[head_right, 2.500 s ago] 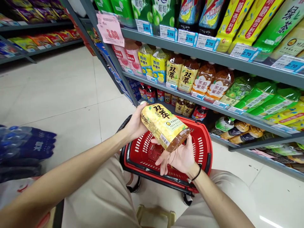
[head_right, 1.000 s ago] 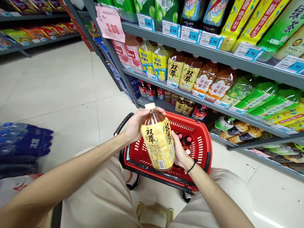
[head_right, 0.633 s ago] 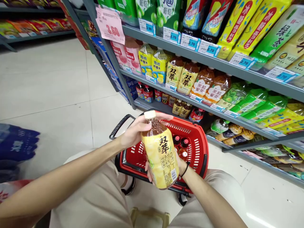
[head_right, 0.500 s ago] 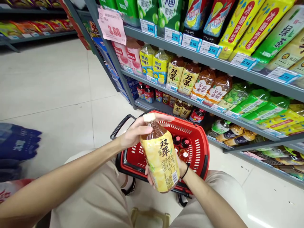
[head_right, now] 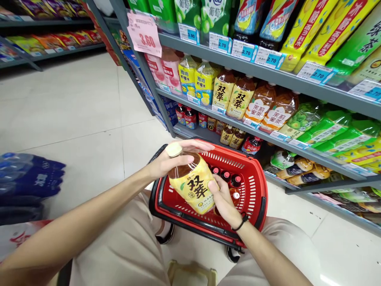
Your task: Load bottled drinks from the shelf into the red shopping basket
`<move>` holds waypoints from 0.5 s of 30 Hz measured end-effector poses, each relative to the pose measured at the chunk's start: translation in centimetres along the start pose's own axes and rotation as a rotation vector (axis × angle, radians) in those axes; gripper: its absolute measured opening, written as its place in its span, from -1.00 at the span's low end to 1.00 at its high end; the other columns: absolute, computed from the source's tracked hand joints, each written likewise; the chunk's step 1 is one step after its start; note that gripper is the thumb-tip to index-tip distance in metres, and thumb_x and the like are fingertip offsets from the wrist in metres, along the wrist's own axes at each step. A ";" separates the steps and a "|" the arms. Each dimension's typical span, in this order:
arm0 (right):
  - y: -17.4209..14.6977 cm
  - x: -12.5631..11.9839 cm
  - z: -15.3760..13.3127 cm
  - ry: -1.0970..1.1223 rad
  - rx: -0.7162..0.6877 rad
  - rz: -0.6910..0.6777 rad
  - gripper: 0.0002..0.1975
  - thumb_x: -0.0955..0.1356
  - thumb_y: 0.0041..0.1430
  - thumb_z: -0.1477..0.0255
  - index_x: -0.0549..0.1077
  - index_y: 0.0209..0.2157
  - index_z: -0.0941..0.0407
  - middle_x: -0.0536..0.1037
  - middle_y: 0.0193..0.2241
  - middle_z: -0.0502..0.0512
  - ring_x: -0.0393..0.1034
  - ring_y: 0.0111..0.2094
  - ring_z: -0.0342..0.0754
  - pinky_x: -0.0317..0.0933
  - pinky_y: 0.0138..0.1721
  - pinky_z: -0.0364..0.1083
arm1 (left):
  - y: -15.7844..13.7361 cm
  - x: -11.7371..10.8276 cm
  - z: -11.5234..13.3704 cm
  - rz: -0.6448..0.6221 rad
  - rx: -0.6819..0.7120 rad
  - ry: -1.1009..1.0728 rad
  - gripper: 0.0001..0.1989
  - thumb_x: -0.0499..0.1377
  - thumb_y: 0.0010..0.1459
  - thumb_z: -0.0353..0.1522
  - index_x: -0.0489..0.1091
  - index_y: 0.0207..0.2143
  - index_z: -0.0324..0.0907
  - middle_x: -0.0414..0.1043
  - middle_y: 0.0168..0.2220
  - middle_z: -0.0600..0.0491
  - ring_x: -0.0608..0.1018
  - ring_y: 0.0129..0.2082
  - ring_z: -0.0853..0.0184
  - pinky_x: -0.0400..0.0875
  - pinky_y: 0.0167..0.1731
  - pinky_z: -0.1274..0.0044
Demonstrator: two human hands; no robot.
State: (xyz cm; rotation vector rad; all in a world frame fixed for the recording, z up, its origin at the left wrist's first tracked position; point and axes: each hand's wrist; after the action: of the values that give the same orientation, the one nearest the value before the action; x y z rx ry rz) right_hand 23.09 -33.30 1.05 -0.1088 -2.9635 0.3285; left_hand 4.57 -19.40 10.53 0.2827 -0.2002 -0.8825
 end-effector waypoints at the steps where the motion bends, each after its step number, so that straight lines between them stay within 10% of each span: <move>1: 0.1 -0.1 -0.4 -0.001 -0.016 0.013 -0.26 0.47 0.13 -0.25 0.54 0.02 0.11 0.64 0.04 0.25 0.57 0.03 0.17 0.49 0.06 0.06 | 0.0 -0.1 -0.1 0.004 -0.011 0.010 -0.62 0.36 0.32 -0.24 0.62 0.14 -0.14 0.54 0.23 -0.16 0.60 0.20 0.08 0.46 0.22 0.34; 15: 0.8 -1.2 -0.7 -0.188 -0.130 0.193 -0.27 0.55 0.06 -0.12 0.47 0.02 0.16 0.63 -0.05 0.26 0.54 -0.06 0.17 0.43 -0.03 0.06 | 0.0 -1.5 -0.1 -0.021 -0.339 0.164 -0.48 0.43 0.21 -0.07 0.57 0.06 -0.22 0.62 0.10 -0.15 0.64 0.07 0.14 0.54 0.10 0.38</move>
State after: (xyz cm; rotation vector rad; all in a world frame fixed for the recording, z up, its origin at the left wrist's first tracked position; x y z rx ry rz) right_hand 24.47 -32.46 1.36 -0.4029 -3.1665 0.1777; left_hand 3.67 -18.17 10.35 0.0401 0.1051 -0.8931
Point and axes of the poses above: each hand's wrist, its own y-axis towards the middle knuckle, its own x-axis out of the palm, z = x × y
